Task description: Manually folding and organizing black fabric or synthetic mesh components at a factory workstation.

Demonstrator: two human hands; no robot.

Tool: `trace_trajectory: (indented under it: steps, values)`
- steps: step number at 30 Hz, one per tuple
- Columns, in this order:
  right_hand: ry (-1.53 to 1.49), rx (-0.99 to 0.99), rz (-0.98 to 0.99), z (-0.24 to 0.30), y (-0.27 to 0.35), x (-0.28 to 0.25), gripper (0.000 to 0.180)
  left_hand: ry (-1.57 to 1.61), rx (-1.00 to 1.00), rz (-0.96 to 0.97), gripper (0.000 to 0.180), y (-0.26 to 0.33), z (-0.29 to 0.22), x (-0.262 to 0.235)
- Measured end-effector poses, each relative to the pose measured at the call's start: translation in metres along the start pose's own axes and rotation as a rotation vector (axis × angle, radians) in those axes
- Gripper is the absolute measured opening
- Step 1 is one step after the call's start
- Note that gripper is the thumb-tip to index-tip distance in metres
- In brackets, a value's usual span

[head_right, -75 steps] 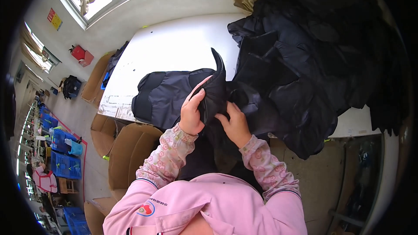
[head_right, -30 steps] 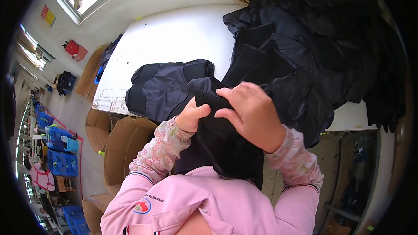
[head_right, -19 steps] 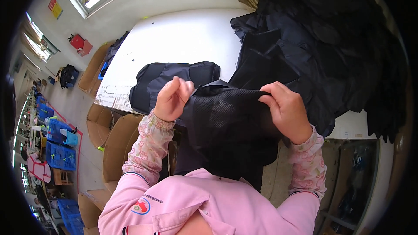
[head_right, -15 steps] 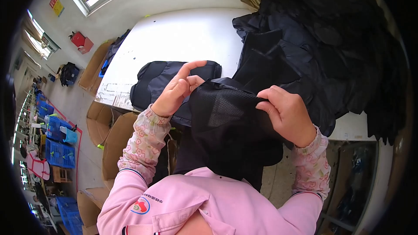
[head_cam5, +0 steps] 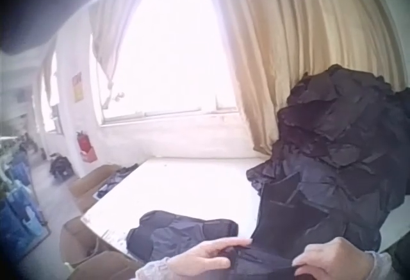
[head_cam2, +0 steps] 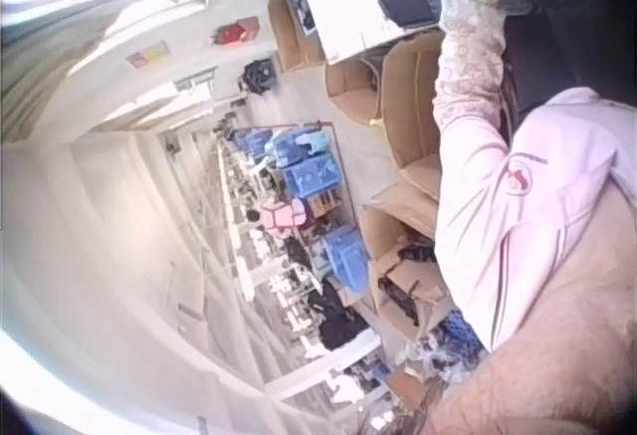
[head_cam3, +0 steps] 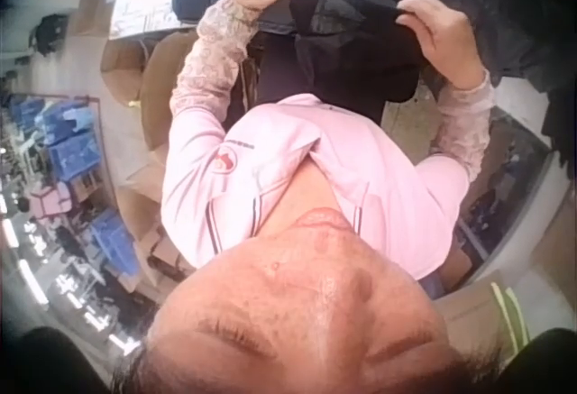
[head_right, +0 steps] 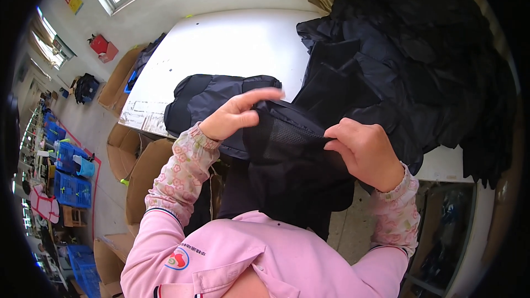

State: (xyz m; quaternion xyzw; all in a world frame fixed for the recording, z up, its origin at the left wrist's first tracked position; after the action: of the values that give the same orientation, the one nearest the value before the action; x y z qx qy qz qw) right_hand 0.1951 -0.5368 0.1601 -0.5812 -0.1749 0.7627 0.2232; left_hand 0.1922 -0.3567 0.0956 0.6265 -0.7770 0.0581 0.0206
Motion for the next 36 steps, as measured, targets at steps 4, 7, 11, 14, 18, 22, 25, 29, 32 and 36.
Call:
trace_trajectory:
  steps: [4,7,11,14,18,22,25,29,32,36]
  values:
    - [-0.044,0.13,-0.127,-0.019,0.009,-0.025,0.011,-0.279,-0.342,-0.097,0.019,0.001,0.055,-0.047]
    - [-0.08,0.273,-0.327,-0.044,0.018,-0.06,0.01,-0.241,-0.363,-0.171,0.018,0.013,0.099,-0.089]
    - [-0.327,0.336,-0.613,-0.065,0.018,-0.1,0.014,-0.093,-0.692,0.454,0.065,0.08,0.197,-0.027]
    - [-0.429,0.276,-0.743,-0.058,0.003,-0.113,0.02,0.343,-0.57,0.454,0.079,0.086,0.232,0.022]
    - [-0.473,0.237,-0.833,-0.049,-0.011,-0.114,0.022,0.825,-0.173,0.111,0.044,0.044,0.214,0.045]
    - [-0.612,0.236,-0.834,-0.045,-0.017,-0.1,0.022,1.17,-0.196,0.158,0.059,0.004,0.193,0.043]
    - [-0.74,0.276,-0.842,-0.051,-0.017,-0.072,0.021,1.34,-0.272,0.029,0.041,-0.014,0.191,0.036]
    - [-0.437,0.287,-0.725,-0.081,-0.004,-0.012,0.015,1.468,-0.25,0.232,0.047,-0.016,0.138,0.065]
    - [-0.042,0.402,-0.542,-0.124,0.028,0.055,0.019,1.423,-0.044,0.396,0.05,0.002,0.071,0.072]
    - [0.138,0.608,-0.381,-0.209,0.111,0.095,0.02,1.327,0.294,0.577,0.09,0.066,0.046,0.014]
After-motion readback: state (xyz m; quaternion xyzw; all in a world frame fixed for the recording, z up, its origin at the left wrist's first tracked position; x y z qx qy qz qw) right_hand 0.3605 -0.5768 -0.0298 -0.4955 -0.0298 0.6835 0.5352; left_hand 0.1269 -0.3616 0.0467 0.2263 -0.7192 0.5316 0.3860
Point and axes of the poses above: each hand's wrist, its own y-axis away from the middle knuckle, its own x-axis out of the palm, z = x × y, the point moved 10 cm from there along -y, towards the middle knuckle, and after that the axes turned 15 degrees about -x, right-handed, at the moved point
